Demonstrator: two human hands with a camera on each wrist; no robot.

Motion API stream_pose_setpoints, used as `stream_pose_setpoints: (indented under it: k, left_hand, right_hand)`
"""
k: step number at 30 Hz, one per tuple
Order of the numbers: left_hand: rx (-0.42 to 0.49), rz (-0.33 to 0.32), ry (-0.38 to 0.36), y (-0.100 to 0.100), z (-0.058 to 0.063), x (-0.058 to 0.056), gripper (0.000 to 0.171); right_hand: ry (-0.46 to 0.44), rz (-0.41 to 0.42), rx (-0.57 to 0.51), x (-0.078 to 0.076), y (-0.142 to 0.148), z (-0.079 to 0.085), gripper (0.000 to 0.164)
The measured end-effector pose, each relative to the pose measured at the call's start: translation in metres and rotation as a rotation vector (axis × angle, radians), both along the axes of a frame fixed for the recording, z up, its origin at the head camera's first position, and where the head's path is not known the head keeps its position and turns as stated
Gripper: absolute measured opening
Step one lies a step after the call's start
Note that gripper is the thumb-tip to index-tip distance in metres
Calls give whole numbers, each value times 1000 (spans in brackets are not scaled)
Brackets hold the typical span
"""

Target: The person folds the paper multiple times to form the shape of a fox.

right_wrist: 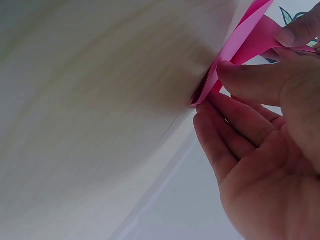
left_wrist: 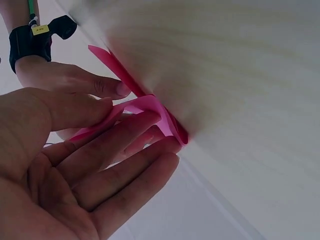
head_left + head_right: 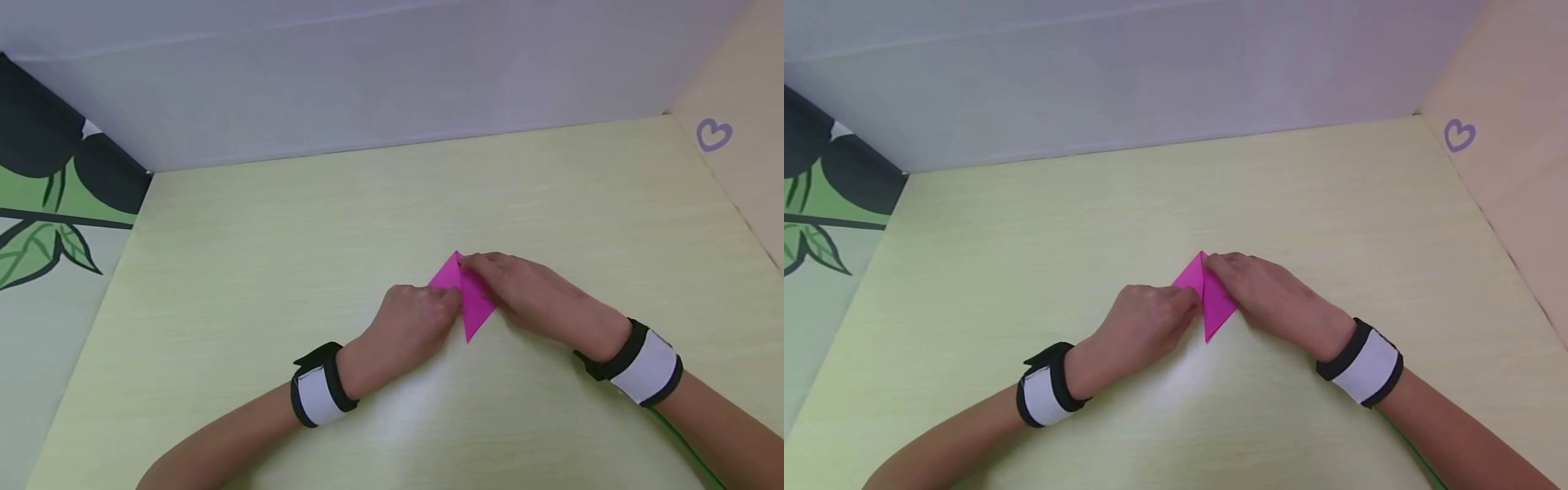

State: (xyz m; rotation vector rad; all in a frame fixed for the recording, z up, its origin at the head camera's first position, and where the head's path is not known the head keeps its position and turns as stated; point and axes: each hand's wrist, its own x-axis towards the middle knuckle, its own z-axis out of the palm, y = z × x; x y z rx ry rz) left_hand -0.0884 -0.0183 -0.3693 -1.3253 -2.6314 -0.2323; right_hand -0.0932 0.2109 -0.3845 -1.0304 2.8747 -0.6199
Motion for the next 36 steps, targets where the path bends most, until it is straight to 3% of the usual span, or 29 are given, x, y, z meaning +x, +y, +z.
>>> stream_pose_setpoints:
  k: [6, 16, 21, 29, 36]
  left_hand:
    - [-92, -12, 47, 3, 1, 1, 27]
    - [-181, -5, 63, 5, 5, 2, 24]
    - [-207, -14, 88, 5, 6, 3, 25]
    - [-261, -12, 45, 2, 9, 4, 22]
    - [-298, -43, 57, 1, 11, 5, 19]
  right_hand:
    - [2, 16, -19, 0, 1, 1, 60]
    - [-54, 59, -51, -1, 3, 3, 59]
    - [-41, 73, -40, -2, 4, 2, 59]
    - [-80, 59, 0, -4, 2, 4, 55]
    - [-85, 61, 15, -4, 3, 6, 55]
